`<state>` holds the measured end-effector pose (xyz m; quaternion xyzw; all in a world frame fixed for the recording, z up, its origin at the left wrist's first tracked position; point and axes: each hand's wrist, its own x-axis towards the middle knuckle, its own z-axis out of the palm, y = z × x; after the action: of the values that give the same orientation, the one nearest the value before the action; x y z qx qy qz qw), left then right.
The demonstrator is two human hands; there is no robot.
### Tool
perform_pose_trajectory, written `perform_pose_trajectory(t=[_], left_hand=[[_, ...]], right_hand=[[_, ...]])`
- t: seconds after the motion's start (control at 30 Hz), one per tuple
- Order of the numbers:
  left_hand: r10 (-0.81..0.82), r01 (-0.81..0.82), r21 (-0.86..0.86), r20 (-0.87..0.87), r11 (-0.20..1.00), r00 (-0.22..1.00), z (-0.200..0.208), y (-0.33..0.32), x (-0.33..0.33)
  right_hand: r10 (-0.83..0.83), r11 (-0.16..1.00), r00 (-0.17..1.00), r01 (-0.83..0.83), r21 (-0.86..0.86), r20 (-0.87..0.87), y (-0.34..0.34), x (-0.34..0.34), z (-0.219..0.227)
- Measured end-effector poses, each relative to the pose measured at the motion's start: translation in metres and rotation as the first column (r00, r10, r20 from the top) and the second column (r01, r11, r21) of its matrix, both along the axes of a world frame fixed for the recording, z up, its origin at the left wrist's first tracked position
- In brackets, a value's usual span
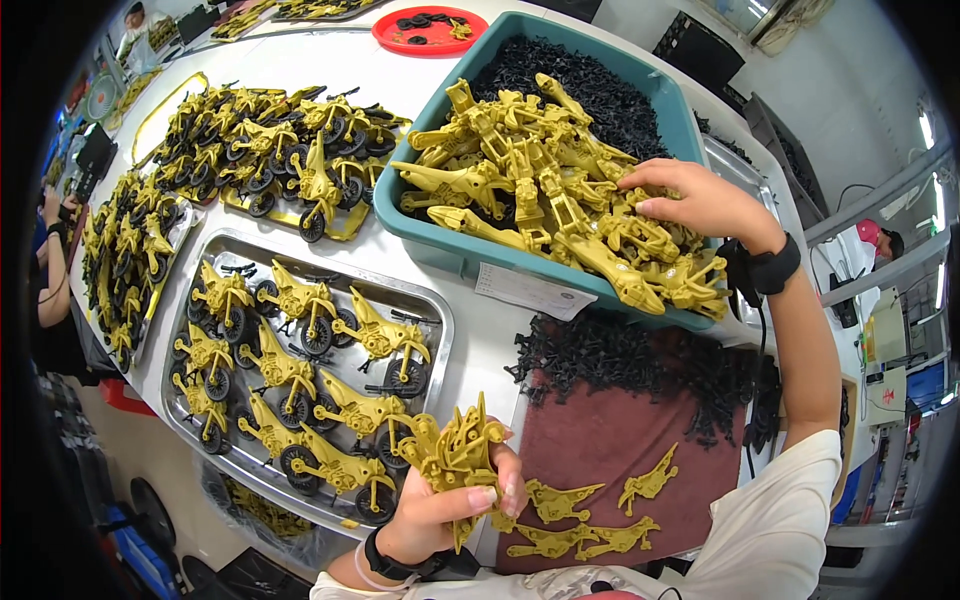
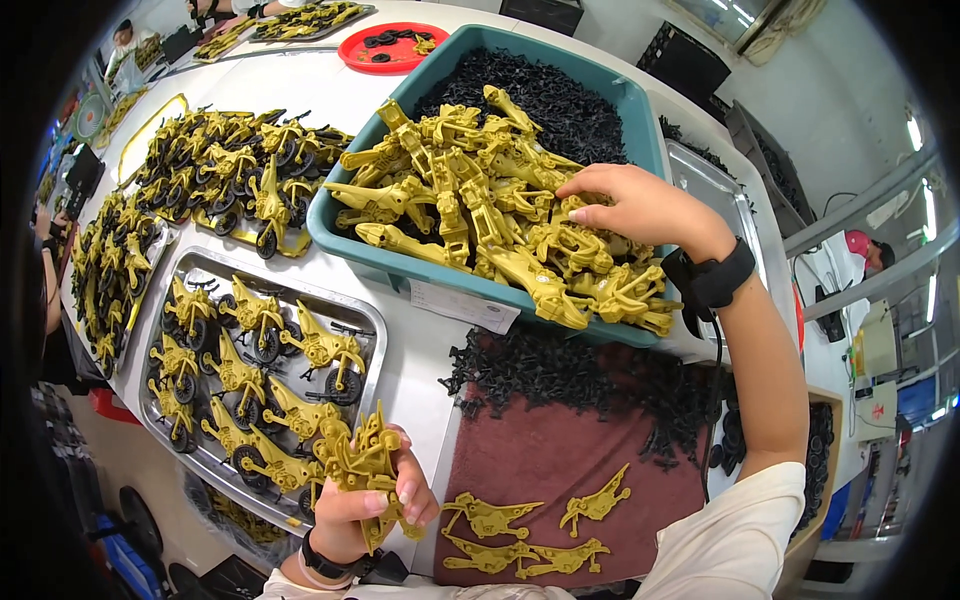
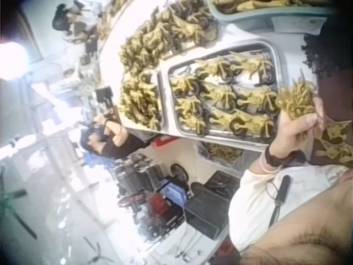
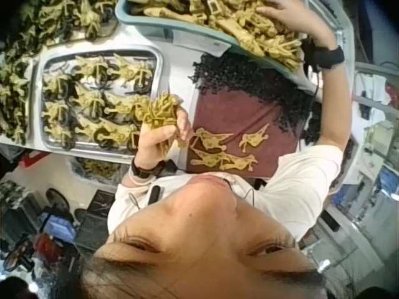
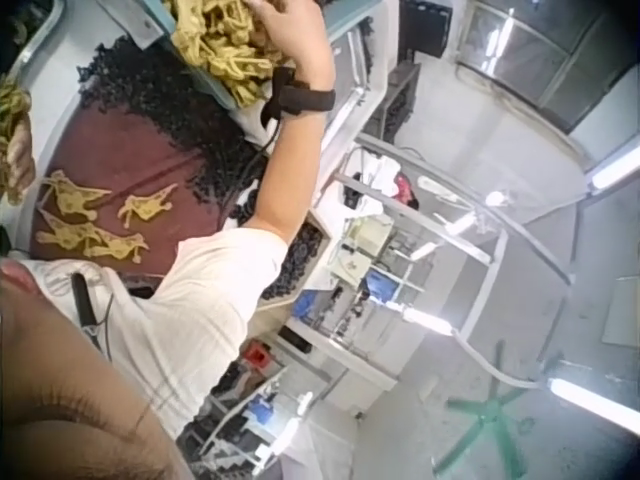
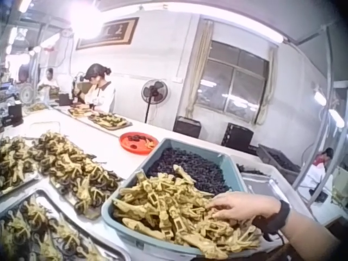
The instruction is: Assemble small plastic toy motorcycle parts, including wheels and fairings.
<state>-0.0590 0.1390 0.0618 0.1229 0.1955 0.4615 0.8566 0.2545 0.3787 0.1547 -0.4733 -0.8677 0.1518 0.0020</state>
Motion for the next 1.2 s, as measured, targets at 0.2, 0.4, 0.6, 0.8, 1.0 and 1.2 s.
perform_pose_trajectory(t=[0.2, 0.4, 0.6, 0.8, 1.0, 1.2], left_hand=[[0.037, -0.039, -0.018, -0.074, 0.999, 0.997, 0.002, 0.002, 0.0], [-0.032, 0.036, 0.033, -0.106, 0.999, 0.994, -0.004, 0.001, -0.003], [-0.066, 0.067, 0.003, -0.118, 0.998, 0.991, 0.0, 0.003, -0.001], [-0.082, 0.087, 0.025, -0.173, 0.996, 0.982, 0.001, 0.003, -0.002], [-0.122, 0.124, 0.031, -0.039, 0.992, 0.992, -0.007, 0.004, -0.006], [-0.134, 0.139, 0.048, -0.092, 0.989, 0.987, -0.005, 0.005, -0.006]], right_hand=[[0.02, 0.994, 0.997, -0.027, -0.106, -0.069, -0.01, -0.029, 0.026], [0.271, 0.951, 0.958, -0.252, -0.18, 0.096, -0.037, -0.066, 0.021], [0.194, 0.929, 0.98, -0.2, -0.312, -0.052, -0.045, -0.053, 0.029], [-0.028, 0.921, 0.978, -0.055, -0.386, -0.205, -0.035, -0.039, 0.038], [-0.005, 0.963, 0.993, -0.027, -0.268, -0.115, -0.036, -0.04, 0.047], [-0.021, 1.0, 0.959, 0.015, -0.022, -0.282, -0.026, -0.032, 0.045]])
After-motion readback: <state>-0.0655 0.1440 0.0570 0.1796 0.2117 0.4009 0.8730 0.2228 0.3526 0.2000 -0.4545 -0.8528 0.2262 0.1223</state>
